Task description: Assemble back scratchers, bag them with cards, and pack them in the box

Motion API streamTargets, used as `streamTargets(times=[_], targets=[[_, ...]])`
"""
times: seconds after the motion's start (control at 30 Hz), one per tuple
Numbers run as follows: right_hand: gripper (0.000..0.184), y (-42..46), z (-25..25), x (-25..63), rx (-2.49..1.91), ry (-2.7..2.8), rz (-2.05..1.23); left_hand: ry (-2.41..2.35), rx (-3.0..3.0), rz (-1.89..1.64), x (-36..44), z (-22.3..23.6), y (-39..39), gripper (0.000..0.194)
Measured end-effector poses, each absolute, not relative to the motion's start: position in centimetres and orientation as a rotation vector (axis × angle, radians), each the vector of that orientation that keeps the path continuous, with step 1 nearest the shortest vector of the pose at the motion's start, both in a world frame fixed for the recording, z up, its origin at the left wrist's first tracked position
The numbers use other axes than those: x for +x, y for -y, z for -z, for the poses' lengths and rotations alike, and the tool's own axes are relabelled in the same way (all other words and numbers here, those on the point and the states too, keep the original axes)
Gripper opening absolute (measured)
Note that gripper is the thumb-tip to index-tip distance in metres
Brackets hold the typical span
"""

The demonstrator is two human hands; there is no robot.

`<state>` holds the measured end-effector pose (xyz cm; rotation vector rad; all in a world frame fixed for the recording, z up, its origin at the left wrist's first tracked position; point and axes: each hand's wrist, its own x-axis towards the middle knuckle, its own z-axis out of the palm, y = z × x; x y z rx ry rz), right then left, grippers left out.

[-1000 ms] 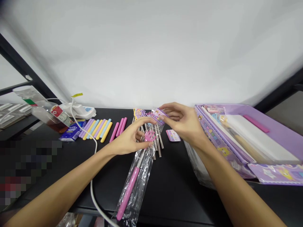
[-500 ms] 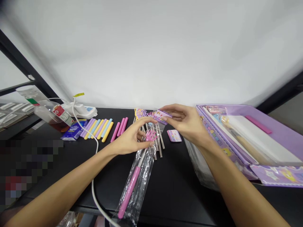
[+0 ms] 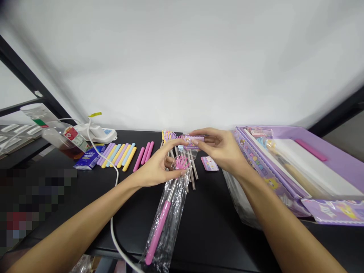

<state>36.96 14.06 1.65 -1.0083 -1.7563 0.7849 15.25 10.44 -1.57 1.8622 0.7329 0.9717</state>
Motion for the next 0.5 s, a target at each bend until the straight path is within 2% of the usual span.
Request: streamTargets(times=[0.33, 0.5], targets=[[0.049, -13.91, -1.52, 36.93, -0.981, 1.668, -0.887, -0.746, 1.895, -1.028, 15.25, 1.86, -10.56, 0.064], [0.042, -13.98, -1.14, 36.33, -0.938, 1.588, -0.859, -0.739, 1.839, -0.998, 15.23, 1.72, -10.39, 0.066]])
